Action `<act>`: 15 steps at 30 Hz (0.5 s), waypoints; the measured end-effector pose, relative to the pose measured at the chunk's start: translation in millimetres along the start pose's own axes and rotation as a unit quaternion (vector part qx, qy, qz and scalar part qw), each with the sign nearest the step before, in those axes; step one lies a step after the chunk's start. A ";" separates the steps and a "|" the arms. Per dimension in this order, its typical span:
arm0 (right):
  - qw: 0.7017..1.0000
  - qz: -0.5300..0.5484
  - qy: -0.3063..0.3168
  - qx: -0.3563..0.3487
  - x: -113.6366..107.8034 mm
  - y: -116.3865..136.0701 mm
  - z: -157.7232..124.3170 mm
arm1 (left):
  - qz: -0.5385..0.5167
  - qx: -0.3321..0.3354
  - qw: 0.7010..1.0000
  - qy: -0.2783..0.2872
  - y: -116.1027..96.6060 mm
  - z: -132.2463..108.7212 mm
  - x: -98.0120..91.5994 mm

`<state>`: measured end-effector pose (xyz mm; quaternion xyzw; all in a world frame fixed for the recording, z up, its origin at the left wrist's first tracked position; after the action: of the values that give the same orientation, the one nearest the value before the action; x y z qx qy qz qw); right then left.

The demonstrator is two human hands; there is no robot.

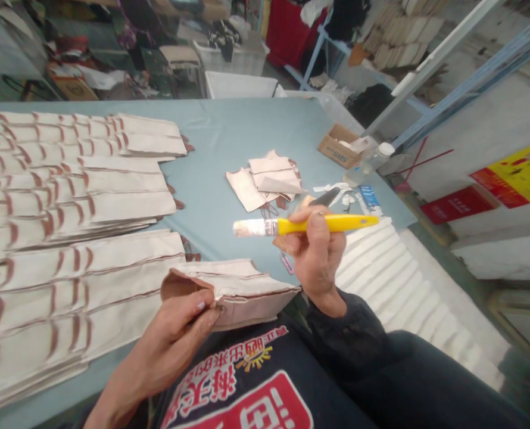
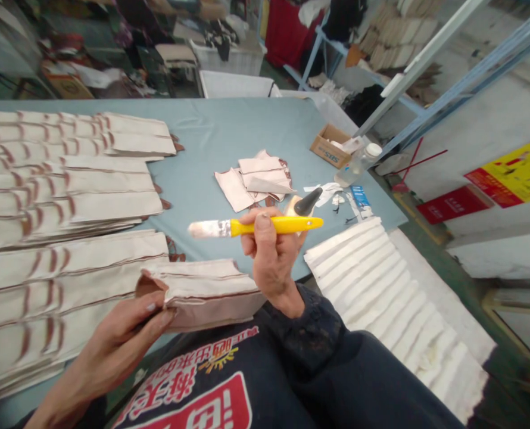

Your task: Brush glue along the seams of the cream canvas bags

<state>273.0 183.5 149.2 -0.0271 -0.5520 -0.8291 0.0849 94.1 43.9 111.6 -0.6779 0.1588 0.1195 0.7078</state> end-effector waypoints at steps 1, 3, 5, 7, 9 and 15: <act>1.000 0.014 0.016 0.012 2.2 7.0 -5.6 | 0.006 -0.001 1.000 -0.002 1.9 -2.7 -0.5; 0.998 0.028 0.046 0.038 6.3 17.8 -16.4 | 0.021 0.007 1.000 -0.010 3.5 -7.8 -1.8; 0.996 0.034 0.064 0.055 8.6 23.8 -25.6 | 0.040 0.024 0.999 -0.021 2.0 -11.5 -3.3; 0.995 0.033 0.070 0.058 8.6 25.5 -33.6 | 0.060 0.048 0.997 -0.028 -1.6 -12.9 -4.0; 0.996 0.020 0.077 0.049 7.4 24.5 -41.2 | 0.080 0.072 0.994 -0.034 -5.2 -12.2 -4.1; 0.981 -0.082 0.173 -0.031 6.1 21.8 -55.8 | 0.090 0.122 0.988 -0.038 -9.9 -6.9 -1.5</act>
<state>273.5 123.3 148.2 0.1589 -0.5038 -0.8419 0.1101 96.1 36.6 121.1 -0.5646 0.2057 0.1881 0.7769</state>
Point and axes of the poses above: each hand's wrist, its own z-axis towards the middle knuckle, its own x-axis out of the palm, y = z × x, the point moved 7 cm from there along z, towards the middle knuckle, and after that the axes turned 3 degrees about -z, right-handed, at the moved point
